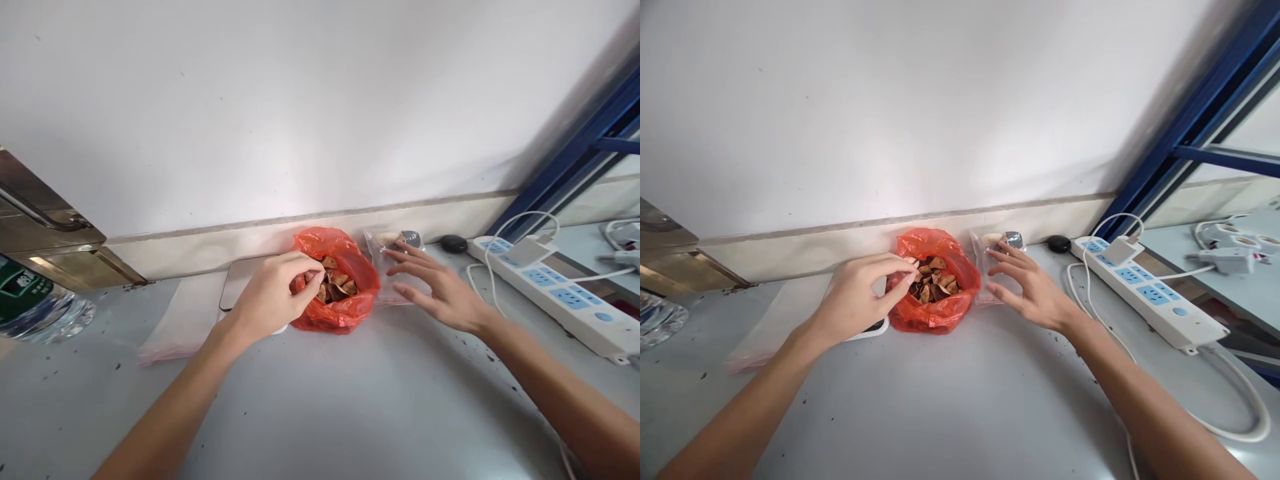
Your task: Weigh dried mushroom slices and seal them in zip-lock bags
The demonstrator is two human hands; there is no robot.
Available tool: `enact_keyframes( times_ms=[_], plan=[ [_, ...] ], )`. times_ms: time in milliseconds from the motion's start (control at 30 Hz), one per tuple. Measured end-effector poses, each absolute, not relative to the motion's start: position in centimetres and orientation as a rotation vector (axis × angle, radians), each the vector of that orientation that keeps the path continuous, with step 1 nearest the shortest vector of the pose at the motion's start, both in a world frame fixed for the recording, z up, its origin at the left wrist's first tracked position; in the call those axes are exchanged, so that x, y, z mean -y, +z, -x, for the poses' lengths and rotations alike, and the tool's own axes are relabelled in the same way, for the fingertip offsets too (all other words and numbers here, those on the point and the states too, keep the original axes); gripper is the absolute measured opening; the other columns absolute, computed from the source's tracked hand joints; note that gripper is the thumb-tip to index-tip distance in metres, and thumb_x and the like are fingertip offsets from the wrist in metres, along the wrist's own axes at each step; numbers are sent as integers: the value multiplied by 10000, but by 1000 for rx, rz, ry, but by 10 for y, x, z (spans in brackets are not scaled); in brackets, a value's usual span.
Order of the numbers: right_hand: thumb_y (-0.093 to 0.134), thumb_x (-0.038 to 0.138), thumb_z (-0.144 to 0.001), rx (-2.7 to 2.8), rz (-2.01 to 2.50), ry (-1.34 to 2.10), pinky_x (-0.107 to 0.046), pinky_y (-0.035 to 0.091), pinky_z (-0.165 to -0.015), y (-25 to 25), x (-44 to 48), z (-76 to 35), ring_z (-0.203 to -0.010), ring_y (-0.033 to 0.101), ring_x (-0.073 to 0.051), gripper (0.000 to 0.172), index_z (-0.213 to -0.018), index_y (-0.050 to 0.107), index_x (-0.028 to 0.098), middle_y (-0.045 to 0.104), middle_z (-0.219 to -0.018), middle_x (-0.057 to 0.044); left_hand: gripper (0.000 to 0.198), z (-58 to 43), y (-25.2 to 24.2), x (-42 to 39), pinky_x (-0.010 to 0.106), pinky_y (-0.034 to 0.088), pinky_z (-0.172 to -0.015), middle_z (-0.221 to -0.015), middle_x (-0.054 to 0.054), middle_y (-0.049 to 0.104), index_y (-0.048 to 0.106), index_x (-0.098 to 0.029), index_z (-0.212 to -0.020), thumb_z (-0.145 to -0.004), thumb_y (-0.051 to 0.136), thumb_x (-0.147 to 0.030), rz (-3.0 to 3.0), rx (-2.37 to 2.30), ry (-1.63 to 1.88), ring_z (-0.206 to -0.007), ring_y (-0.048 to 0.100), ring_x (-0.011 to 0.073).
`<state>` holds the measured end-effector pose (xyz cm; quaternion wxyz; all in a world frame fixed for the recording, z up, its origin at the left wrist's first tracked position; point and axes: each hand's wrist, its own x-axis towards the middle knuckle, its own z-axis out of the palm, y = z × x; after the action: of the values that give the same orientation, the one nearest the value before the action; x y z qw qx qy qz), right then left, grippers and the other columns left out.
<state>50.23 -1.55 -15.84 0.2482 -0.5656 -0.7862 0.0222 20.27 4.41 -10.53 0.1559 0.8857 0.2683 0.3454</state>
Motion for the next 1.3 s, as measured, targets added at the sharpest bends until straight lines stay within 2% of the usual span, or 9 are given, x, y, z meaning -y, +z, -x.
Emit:
enact_keyframes(
  times_ms=[133, 267, 433, 567, 667, 767, 833, 1100, 1300],
  plan=[
    [435, 318, -986, 2198, 1545, 112, -561, 474, -1166, -150, 2, -491, -1430, 567, -338, 360, -1148, 742, 224, 719, -1396, -129, 181, -203, -111, -43, 240, 554, -684, -879, 16, 779, 739, -194, -868, -962, 590, -147, -2571, -759, 899, -766, 718, 155],
    [420, 203, -926, 2142, 1620, 164, -451, 591, -976, -142, -8, -479, -1089, 762, -284, 370, -1069, 758, 256, 812, -1155, -72, 195, -198, -112, -42, 276, 574, -748, -889, 28, 773, 726, -195, -863, -982, 577, -153, -2599, -763, 860, -841, 743, 188],
    [459, 288, -930, 1923, 1615, 87, -361, 578, -764, -123, -8, -457, -932, 751, -262, 302, -1006, 747, 239, 809, -1069, -85, 189, -189, -109, -44, 291, 571, -774, -925, 38, 767, 717, -186, -864, -984, 580, -134, -2603, -733, 876, -871, 731, 189],
    [455, 286, -918, 2182, 1585, 256, -346, 534, -749, -104, -12, -428, -791, 694, -227, 316, -960, 765, 240, 787, -916, -62, 199, -182, -105, -44, 299, 556, -774, -887, 29, 737, 698, -187, -837, -986, 579, -129, -2576, -782, 847, -862, 707, 182],
    [548, 336, -901, 2415, 1795, 528, -358, 524, -780, -91, -21, -404, -922, 702, -270, 383, -1214, 752, 247, 780, -1063, -86, 188, -176, -101, -41, 298, 544, -761, -926, 29, 742, 705, -189, -863, -983, 574, -126, -2563, -812, 832, -842, 687, 172],
    [642, 336, -853, 2484, 2125, 733, -368, 517, -754, -82, -31, -387, -1030, 697, -320, 710, -1552, 531, 274, 735, -1218, -122, 176, -171, -99, -39, 298, 542, -750, -959, 29, 753, 718, -191, -889, -982, 578, -140, -2552, -832, 834, -833, 682, 167],
    [659, 314, -839, 2518, 2164, 788, -369, 515, -750, -79, -36, -380, -1040, 696, -320, 809, -1617, 438, 314, 736, -1204, -102, 184, -169, -99, -39, 294, 544, -735, -970, 28, 755, 719, -192, -885, -983, 571, -144, -2534, -843, 828, -833, 683, 165],
    [634, 90, -737, 2602, 2136, 581, -331, 453, -521, -81, -34, -365, -790, 710, -287, 656, -1350, 691, 315, 758, -1067, -98, 206, -167, -96, -38, 285, 560, -699, -1005, 40, 758, 717, -201, -882, -983, 541, -166, -2483, -876, 791, -873, 700, 181],
    [566, 66, -835, 2599, 2073, 602, -305, 379, -510, -82, -40, -368, -678, 626, -222, 338, -1057, 731, 260, 678, -806, -49, 213, -167, -95, -36, 282, 556, -671, -992, 41, 754, 716, -203, -868, -975, 537, -164, -2483, -883, 775, -828, 692, 174]
  ],
)
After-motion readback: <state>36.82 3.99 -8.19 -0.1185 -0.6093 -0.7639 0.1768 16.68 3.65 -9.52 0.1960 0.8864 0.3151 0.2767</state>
